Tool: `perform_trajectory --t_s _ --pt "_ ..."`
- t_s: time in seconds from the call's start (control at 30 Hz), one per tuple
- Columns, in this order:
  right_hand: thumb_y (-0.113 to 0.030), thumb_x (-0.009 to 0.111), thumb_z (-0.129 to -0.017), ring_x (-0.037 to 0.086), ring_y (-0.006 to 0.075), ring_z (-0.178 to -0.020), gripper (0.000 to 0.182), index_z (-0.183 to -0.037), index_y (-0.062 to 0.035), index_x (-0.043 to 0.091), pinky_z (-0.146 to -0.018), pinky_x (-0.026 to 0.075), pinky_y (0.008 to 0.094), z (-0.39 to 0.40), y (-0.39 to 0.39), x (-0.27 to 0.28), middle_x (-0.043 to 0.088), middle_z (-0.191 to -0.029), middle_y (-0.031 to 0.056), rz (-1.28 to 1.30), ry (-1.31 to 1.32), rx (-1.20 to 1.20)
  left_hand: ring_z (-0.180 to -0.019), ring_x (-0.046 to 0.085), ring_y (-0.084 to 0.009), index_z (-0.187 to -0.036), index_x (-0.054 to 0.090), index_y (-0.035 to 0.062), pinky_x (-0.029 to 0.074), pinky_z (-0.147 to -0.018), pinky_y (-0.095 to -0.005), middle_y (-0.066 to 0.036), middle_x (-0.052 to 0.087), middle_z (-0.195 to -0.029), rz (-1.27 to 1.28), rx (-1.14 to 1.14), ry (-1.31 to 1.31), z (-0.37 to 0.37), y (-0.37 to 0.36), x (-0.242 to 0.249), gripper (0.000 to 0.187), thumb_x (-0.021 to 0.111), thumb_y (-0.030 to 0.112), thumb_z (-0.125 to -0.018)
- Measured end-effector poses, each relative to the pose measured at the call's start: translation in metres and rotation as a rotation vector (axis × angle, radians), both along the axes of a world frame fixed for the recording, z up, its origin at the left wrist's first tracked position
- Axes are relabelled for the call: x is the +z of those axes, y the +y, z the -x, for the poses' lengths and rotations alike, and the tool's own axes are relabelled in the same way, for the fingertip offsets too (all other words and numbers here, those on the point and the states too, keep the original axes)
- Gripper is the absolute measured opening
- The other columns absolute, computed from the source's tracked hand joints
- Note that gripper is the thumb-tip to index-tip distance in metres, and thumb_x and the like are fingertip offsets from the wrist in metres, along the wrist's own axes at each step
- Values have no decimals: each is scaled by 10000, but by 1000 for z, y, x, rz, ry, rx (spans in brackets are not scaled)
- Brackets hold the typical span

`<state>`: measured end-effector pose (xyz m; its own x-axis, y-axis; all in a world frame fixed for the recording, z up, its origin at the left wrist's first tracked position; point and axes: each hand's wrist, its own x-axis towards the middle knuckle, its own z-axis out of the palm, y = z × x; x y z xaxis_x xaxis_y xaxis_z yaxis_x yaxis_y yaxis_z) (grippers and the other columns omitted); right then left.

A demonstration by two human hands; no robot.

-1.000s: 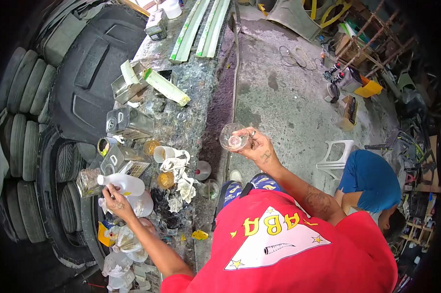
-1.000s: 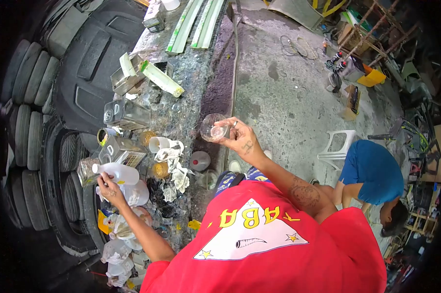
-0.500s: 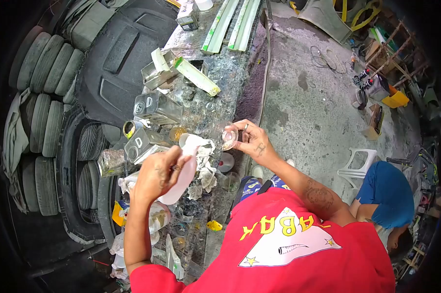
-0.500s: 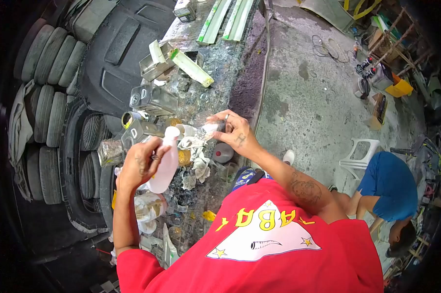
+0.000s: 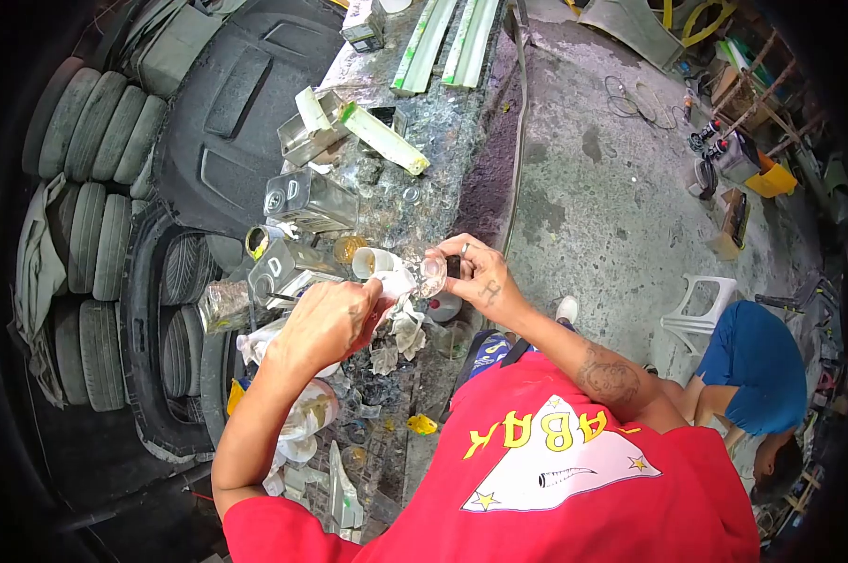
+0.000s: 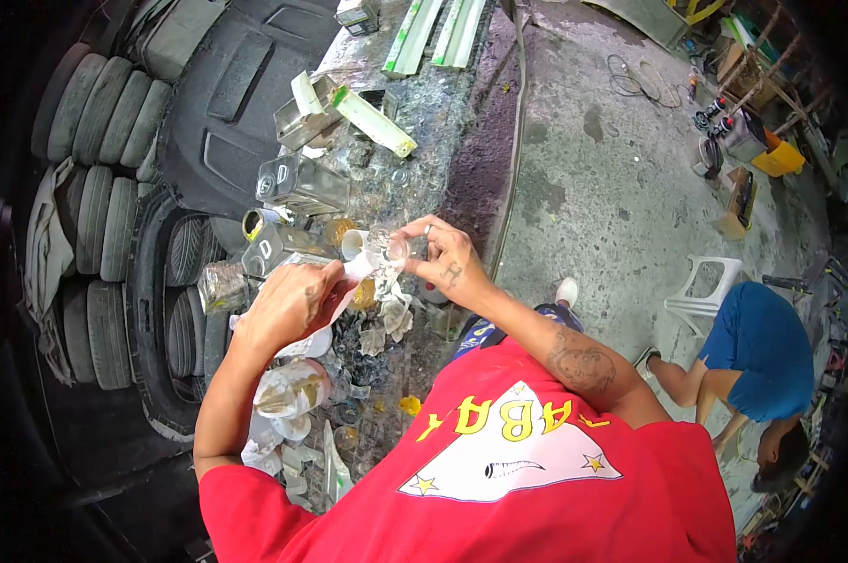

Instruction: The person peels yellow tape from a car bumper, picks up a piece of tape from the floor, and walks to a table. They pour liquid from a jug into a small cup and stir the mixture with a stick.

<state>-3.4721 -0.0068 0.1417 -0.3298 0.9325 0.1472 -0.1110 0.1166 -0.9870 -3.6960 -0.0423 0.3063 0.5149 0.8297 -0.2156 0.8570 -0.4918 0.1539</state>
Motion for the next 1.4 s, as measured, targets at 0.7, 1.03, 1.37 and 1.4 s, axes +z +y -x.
perform_trajectory --t_s 0.7,1.03,1.37,1.4 --pt "-132 841 -812 398 6 -588 304 -1097 -61 761 -543 341 231 2 -14 -12 663 -1061 -31 -2 -52 57 -570 643 -405 -833 613 -6 500 -535 -499 -193 613 -601 12 -32 106 -4 -7 4 316 621 264 -996" --pt "-106 846 -797 432 4 -594 327 -1102 -44 748 -547 355 216 13 -6 4 656 -1029 -39 76 24 91 -623 574 -449 -835 565 34 433 -553 -504 -207 592 -649 -56 178 -105 8 -24 -1 265 660 228 -989" --pt "-125 857 -783 409 19 -595 330 -1087 -50 752 -545 349 232 39 3 10 653 -988 -38 27 1 158 -620 572 -453 -821 533 29 415 -548 -518 -214 574 -638 -97 279 -160 35 -54 -11 311 647 255 -1003" --pt "-138 862 -784 410 21 -594 329 -1083 -54 756 -544 349 235 42 3 11 653 -981 -37 -6 -25 158 -620 572 -453 -821 533 29 415 -548 -518 -214 574 -638 -99 291 -159 37 -56 -12 311 647 255 -1003"
